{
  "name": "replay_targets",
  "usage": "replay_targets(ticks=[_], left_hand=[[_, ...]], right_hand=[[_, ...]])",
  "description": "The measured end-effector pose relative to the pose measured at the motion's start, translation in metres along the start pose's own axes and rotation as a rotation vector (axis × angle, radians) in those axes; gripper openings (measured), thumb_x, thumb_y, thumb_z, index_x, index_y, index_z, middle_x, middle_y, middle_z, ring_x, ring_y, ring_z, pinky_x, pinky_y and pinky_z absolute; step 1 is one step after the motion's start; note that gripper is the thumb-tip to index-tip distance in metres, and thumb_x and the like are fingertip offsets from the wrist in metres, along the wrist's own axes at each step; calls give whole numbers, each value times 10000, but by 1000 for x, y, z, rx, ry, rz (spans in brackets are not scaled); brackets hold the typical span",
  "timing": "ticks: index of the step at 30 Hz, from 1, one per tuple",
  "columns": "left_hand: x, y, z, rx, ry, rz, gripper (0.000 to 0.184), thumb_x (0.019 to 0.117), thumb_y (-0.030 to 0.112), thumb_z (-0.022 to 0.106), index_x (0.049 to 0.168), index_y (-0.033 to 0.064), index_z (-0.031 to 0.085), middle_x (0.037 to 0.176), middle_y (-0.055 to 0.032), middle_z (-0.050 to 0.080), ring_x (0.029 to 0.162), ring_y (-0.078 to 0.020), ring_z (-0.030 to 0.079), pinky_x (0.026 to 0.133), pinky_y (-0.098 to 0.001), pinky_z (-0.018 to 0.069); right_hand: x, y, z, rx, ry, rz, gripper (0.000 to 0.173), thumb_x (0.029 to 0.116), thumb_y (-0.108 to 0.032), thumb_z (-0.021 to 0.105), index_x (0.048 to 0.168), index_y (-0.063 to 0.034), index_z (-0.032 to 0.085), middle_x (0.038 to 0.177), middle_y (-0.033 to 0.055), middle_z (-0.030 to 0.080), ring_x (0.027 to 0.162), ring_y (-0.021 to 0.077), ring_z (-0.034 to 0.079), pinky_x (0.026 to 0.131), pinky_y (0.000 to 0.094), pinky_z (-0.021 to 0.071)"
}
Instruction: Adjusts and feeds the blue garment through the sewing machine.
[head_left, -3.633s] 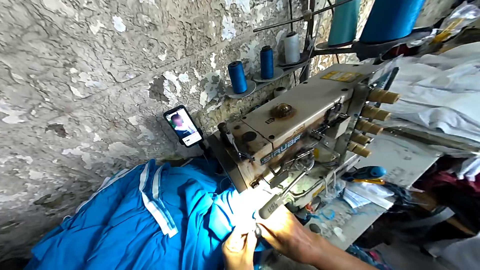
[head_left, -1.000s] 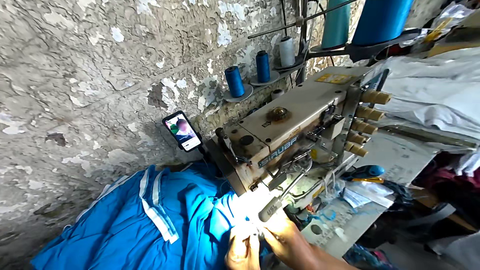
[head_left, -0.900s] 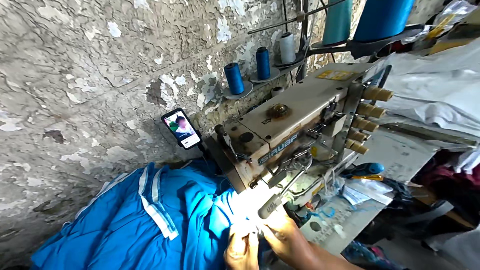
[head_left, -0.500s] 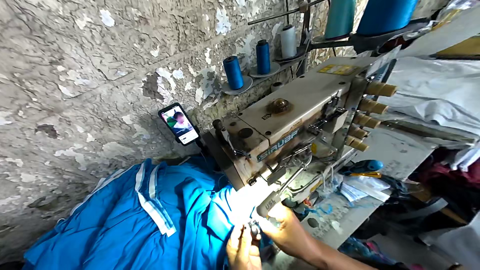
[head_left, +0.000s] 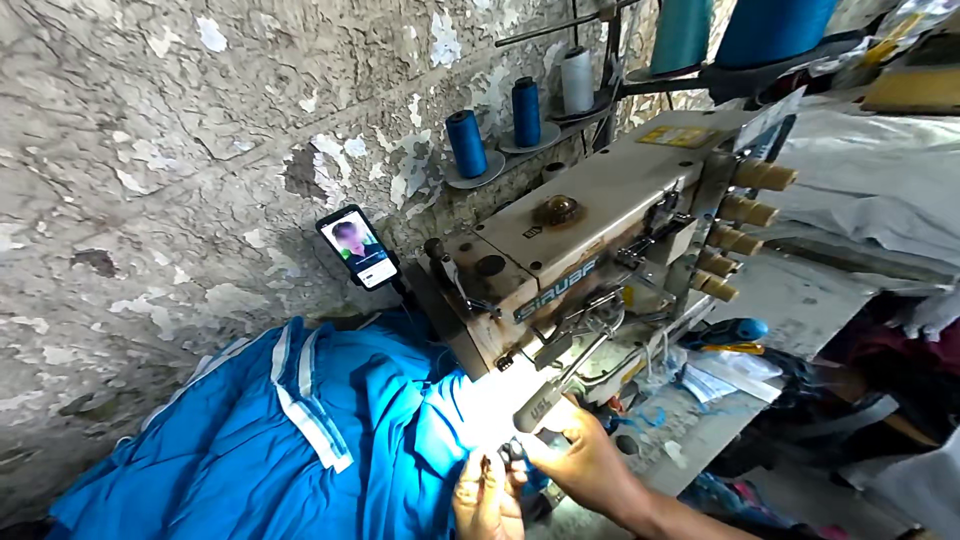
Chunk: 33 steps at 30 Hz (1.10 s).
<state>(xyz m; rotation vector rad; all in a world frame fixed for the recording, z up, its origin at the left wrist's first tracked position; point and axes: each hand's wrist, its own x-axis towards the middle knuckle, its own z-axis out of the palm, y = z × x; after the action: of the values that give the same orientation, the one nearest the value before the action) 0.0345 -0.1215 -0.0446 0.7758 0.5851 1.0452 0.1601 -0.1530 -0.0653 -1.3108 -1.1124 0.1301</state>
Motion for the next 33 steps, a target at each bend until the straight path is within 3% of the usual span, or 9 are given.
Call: replay_targets(ticks=[3, 5, 9, 15, 20, 25, 29, 33], left_hand=[[0, -1, -6, 17, -79, 45, 308, 964, -101, 474, 1000, 68, 728, 901, -20, 761, 807, -72, 724, 783, -225, 600], [1, -3, -6, 109, -89, 100, 272, 867, -128, 596, 1023, 73, 694, 911, 0, 751, 822, -61, 711, 785, -232, 595], [5, -11, -7, 182, -55, 226, 329, 779, -199, 644, 1001, 38, 698, 906, -4, 763, 846, -76, 726, 800, -255, 609], [5, -22, -7, 239, -10, 401, 284, 802, -169, 653, 951, 65, 711, 825, 26, 761, 748, -53, 724, 712, -226, 612], [3, -25, -6, 334, -13, 576, 303, 813, -162, 679, 997, 78, 702, 901, 70, 776, 844, -23, 733, 810, -219, 612], [2, -27, -9, 403, -8, 709, 301, 851, -106, 695, 1094, 72, 689, 973, 99, 766, 884, -13, 724, 840, -213, 605], [2, -29, -13, 453, -22, 732, 299, 856, -72, 714, 1097, 101, 676, 1011, 123, 743, 918, -4, 710, 860, -214, 600], [2, -29, -13, 428, -52, 729, 290, 877, -64, 697, 1102, 119, 675, 1018, 120, 741, 914, -4, 706, 853, -208, 597]], right_hand=[[-1, 4, 1, -47, 12, -93, 106, 791, -206, 731, 803, -101, 743, 865, 2, 732, 921, 46, 648, 961, 326, 437], [-1, 9, 3, -97, 35, -180, 116, 804, -237, 732, 797, -121, 734, 866, -1, 729, 929, 49, 641, 976, 319, 419], [-1, 12, 2, -176, 41, -263, 143, 822, -276, 734, 791, -138, 719, 848, -1, 724, 918, 51, 642, 989, 324, 405], [0, 12, -1, -257, -34, -376, 169, 891, -286, 664, 811, -139, 688, 842, 21, 707, 939, 110, 642, 1011, 363, 382], [2, 11, -5, -437, -3, -584, 223, 1028, -340, 512, 928, -194, 648, 769, -11, 535, 834, 138, 543, 1030, 350, 328], [3, 3, -5, -520, -24, -631, 218, 1034, -310, 495, 940, -194, 654, 774, -19, 537, 818, 153, 539, 1023, 389, 339], [-2, 2, -6, -557, -36, -627, 204, 1020, -296, 501, 916, -197, 646, 789, -12, 568, 829, 171, 568, 1036, 429, 351], [-3, 1, -8, -509, -27, -620, 172, 1013, -276, 523, 902, -203, 632, 825, -9, 567, 860, 163, 562, 1054, 410, 349]])
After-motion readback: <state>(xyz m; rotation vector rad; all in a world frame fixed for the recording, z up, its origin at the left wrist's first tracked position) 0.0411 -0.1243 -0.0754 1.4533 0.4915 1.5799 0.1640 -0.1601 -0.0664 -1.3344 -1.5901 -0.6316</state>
